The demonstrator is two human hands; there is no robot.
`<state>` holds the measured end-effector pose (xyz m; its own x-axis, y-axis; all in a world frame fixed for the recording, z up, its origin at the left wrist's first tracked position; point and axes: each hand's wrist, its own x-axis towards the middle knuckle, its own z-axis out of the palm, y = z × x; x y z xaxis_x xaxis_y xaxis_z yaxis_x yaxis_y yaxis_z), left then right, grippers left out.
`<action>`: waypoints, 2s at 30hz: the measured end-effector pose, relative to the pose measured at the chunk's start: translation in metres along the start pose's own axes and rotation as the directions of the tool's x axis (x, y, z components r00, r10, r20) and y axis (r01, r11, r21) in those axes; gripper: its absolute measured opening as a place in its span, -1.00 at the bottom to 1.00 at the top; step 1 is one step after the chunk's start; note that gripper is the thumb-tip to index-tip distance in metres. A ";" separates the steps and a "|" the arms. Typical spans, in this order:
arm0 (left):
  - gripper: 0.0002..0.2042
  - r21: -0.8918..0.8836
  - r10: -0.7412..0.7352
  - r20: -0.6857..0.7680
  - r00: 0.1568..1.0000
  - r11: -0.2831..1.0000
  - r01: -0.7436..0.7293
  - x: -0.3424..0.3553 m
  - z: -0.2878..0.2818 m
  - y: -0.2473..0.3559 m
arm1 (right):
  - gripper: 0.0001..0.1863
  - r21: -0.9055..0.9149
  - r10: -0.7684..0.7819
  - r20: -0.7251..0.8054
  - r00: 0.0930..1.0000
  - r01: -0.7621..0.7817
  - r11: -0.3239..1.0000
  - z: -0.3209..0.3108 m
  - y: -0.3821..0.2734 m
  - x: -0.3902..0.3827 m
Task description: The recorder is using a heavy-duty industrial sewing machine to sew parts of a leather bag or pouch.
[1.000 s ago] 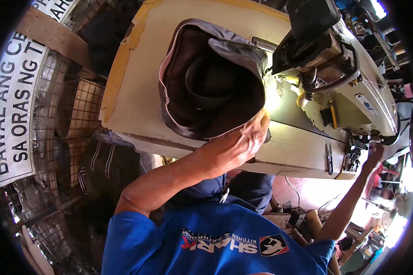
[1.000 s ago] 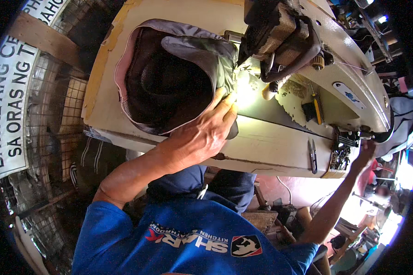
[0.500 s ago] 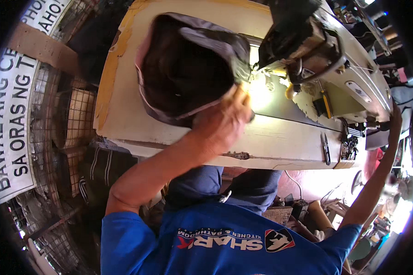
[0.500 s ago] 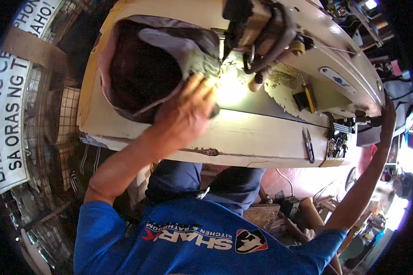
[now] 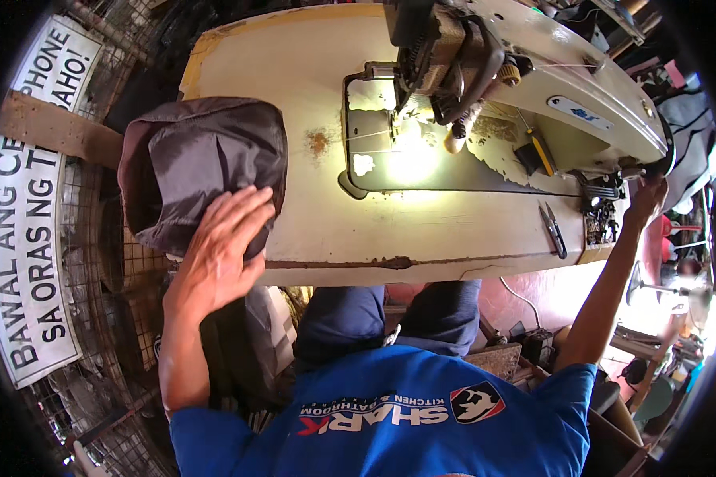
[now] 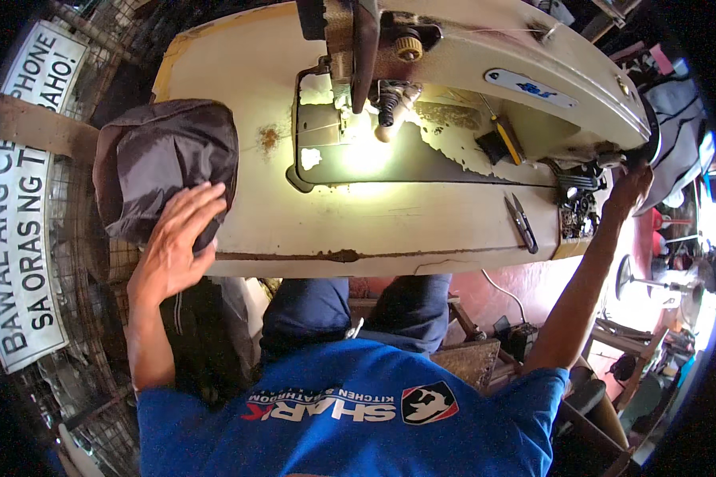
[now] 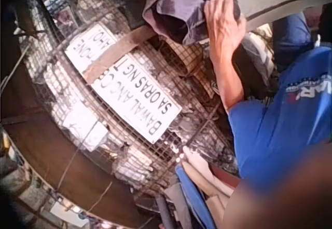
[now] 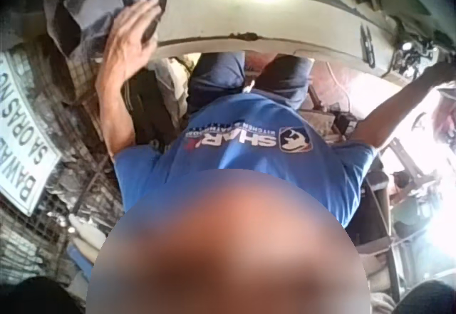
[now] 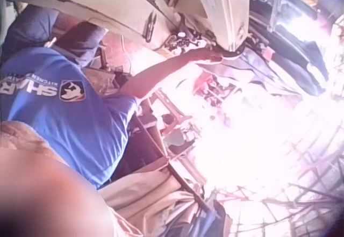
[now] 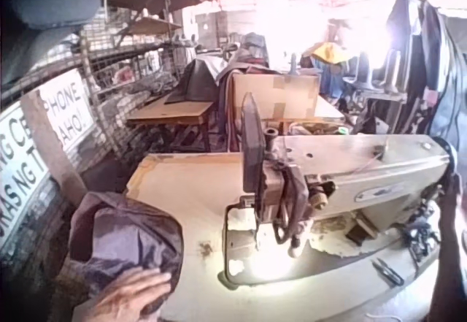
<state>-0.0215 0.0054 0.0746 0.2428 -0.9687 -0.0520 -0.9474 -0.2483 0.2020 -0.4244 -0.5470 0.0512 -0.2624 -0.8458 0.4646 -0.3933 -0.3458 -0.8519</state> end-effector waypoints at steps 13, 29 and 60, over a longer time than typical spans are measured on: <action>-0.76 0.374 0.221 0.019 0.975 0.903 -0.212 0.099 -0.038 0.019 | -0.73 -0.332 -0.218 0.693 0.688 0.572 0.750 -0.050 -0.050 -0.224; -0.76 -0.128 0.070 0.287 0.956 0.991 -0.034 0.139 -0.064 0.008 | -0.64 0.221 -0.200 0.971 0.132 -0.165 0.961 0.058 -0.181 -0.370; -0.79 -0.361 -0.389 -0.634 0.668 0.913 0.189 -0.094 -0.012 0.011 | -0.73 -0.164 -0.549 0.585 0.597 0.750 0.641 0.019 -0.055 -0.265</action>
<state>-0.0519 0.0938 0.0932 0.6628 -0.5509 0.5072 -0.7443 -0.4098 0.5274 -0.3163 -0.3114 -0.0294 0.5746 -0.5526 0.6037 -0.5931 -0.7895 -0.1582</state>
